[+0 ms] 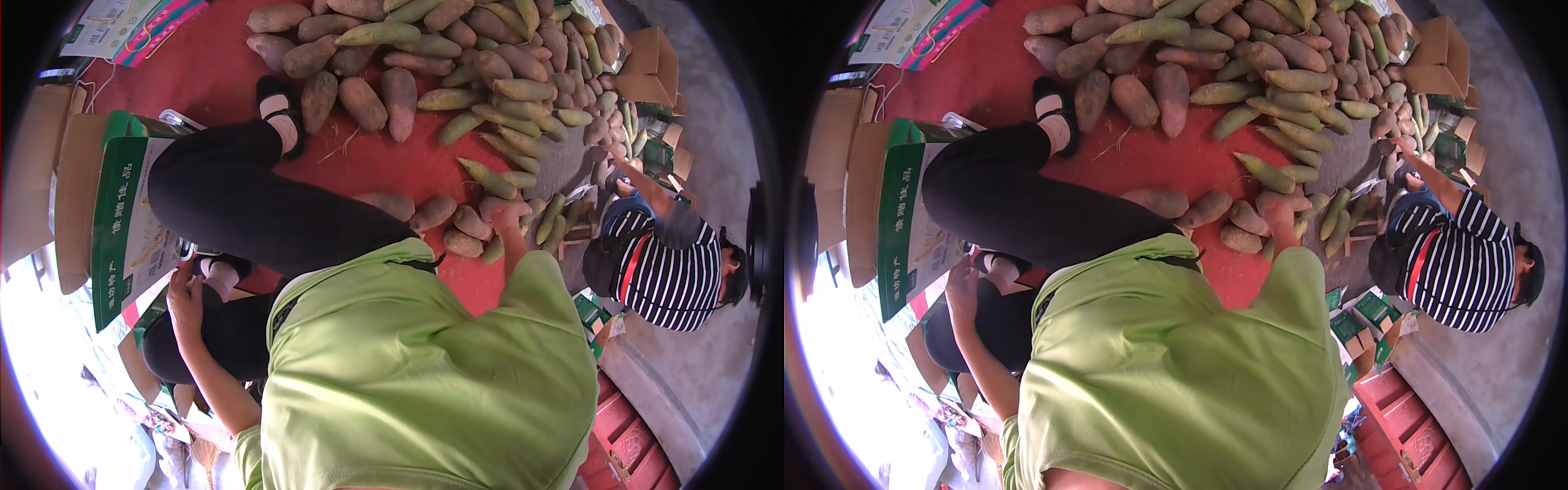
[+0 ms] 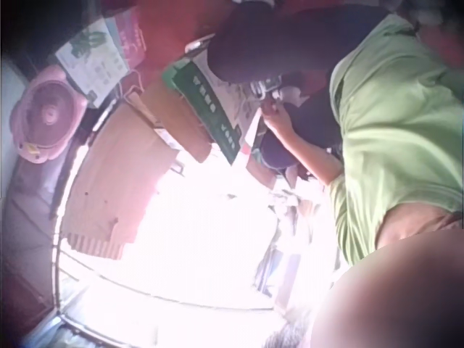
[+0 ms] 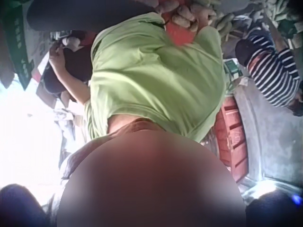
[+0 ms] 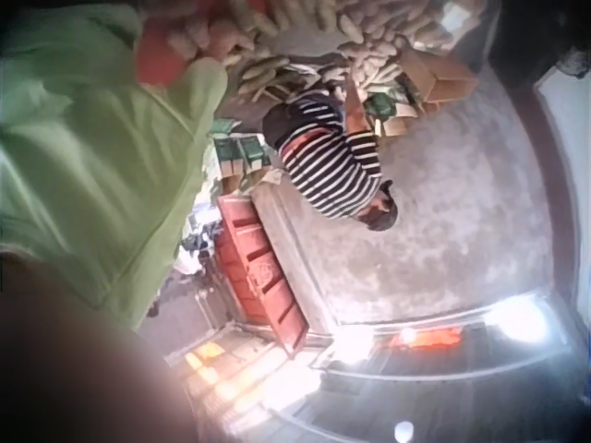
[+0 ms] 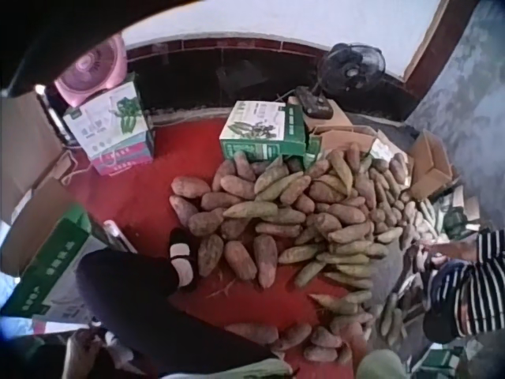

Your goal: Sort and weigh radishes or similar root vegetables into boxes.

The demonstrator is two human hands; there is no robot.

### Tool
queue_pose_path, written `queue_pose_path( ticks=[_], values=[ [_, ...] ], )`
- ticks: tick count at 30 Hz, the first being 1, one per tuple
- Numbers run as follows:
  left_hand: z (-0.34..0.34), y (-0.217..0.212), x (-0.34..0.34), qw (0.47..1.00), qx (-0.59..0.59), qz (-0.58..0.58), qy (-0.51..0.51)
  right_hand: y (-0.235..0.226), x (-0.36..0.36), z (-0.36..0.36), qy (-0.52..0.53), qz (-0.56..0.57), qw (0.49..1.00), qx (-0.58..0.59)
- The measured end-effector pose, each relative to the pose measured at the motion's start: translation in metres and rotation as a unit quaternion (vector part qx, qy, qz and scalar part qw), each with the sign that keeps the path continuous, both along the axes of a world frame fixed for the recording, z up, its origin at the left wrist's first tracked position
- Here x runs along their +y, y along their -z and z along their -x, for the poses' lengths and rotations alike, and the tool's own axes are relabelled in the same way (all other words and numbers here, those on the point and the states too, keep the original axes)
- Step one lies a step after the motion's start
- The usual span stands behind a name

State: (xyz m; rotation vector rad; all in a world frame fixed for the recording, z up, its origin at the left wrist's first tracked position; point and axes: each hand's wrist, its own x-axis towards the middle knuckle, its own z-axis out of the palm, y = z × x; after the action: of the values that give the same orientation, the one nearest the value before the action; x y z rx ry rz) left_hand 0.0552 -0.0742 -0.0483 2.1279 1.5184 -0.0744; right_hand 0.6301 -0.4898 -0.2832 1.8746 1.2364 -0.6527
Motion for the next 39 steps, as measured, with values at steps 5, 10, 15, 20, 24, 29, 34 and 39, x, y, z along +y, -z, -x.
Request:
queue_pose_path(
  ticks=[5, 10, 15, 20, 24, 29, 34, 39],
  values=[
    [0.002, 0.000, -0.004, 1.000, 0.013, -0.013, 0.008, -0.045, 0.039, -0.015, 0.403, -0.299, 0.861, -0.089],
    [0.006, 0.012, -0.003, 0.999, 0.029, -0.012, 0.014, -0.041, 0.045, -0.040, 0.464, -0.291, 0.831, -0.104],
    [-0.004, 0.010, -0.004, 1.000, 0.025, -0.004, 0.007, -0.023, 0.047, -0.053, 0.581, -0.158, 0.798, 0.000],
    [-0.006, 0.006, -0.007, 1.000, 0.010, -0.019, -0.005, -0.056, 0.096, -0.018, 0.492, -0.136, 0.855, -0.093],
    [-0.025, -0.008, -0.002, 0.999, -0.020, -0.022, -0.039, -0.030, 0.089, -0.021, 0.500, -0.138, 0.846, -0.121],
    [-0.016, -0.041, 0.000, 0.975, 0.001, -0.214, -0.056, -0.041, 0.101, -0.015, 0.466, -0.152, 0.868, -0.085],
    [-0.025, -0.078, 0.016, 0.880, 0.051, -0.465, -0.081, -0.025, 0.065, -0.032, 0.579, -0.194, 0.778, 0.147],
    [0.000, -0.076, 0.040, 0.880, 0.124, -0.446, -0.107, -0.089, 0.142, 0.002, 0.689, -0.258, 0.627, 0.257]
  ],
)
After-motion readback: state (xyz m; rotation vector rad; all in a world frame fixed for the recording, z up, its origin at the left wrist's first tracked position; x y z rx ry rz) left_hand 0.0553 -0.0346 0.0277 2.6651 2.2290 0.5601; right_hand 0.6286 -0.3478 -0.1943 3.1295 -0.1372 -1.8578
